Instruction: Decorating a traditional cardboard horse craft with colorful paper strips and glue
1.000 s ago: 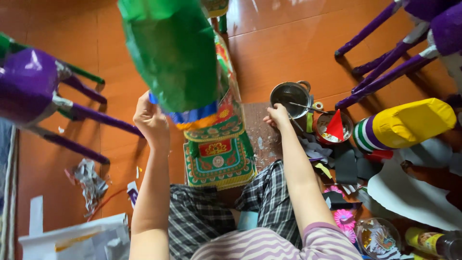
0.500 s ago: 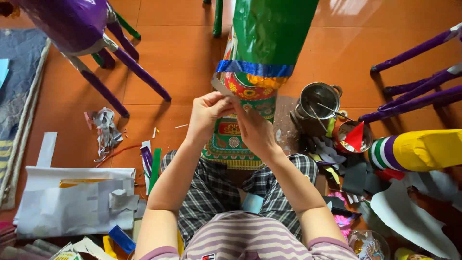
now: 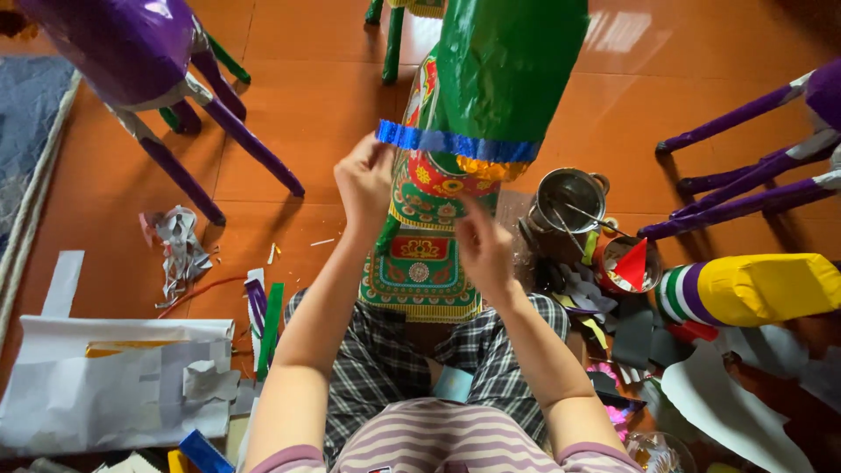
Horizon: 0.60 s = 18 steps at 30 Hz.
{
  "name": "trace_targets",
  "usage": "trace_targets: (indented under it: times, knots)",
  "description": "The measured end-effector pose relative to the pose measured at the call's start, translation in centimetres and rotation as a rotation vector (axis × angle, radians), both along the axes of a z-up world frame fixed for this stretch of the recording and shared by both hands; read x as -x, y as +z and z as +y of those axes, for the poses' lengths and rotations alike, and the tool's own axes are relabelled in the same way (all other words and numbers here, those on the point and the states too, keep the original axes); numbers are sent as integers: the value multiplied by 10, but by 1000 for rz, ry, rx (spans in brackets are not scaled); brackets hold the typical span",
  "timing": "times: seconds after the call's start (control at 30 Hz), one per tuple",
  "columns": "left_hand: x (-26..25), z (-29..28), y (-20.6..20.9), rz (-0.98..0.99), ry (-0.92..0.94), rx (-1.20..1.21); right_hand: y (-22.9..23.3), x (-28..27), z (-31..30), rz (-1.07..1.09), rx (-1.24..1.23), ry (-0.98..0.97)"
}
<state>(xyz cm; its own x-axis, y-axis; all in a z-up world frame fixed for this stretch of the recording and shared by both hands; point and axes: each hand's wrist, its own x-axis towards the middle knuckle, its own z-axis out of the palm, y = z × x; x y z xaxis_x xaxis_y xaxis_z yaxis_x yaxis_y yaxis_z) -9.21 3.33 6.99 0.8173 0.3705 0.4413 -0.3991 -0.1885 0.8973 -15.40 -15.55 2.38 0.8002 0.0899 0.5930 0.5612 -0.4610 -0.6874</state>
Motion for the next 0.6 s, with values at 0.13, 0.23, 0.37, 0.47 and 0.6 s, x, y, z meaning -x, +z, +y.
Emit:
trace_targets:
  times: [0.13,0.23,0.37,0.47,0.6]
  knots:
    - [-43,-18,23,-255,64,-143,24,-45,-33,110,-383,-162]
    - [-71,-32,12,-325,99,-217,39,-88,-51,53,-489,-166]
    - [-76,-45,13,-326,96,-275,84,-101,-33,33,-622,51]
    - [-109,-32,-39,-300,88,-265,97,-101,-33,34,-622,102]
    - [-142,-18,-89,-269,78,-191,74,-118,-39,81,-511,144]
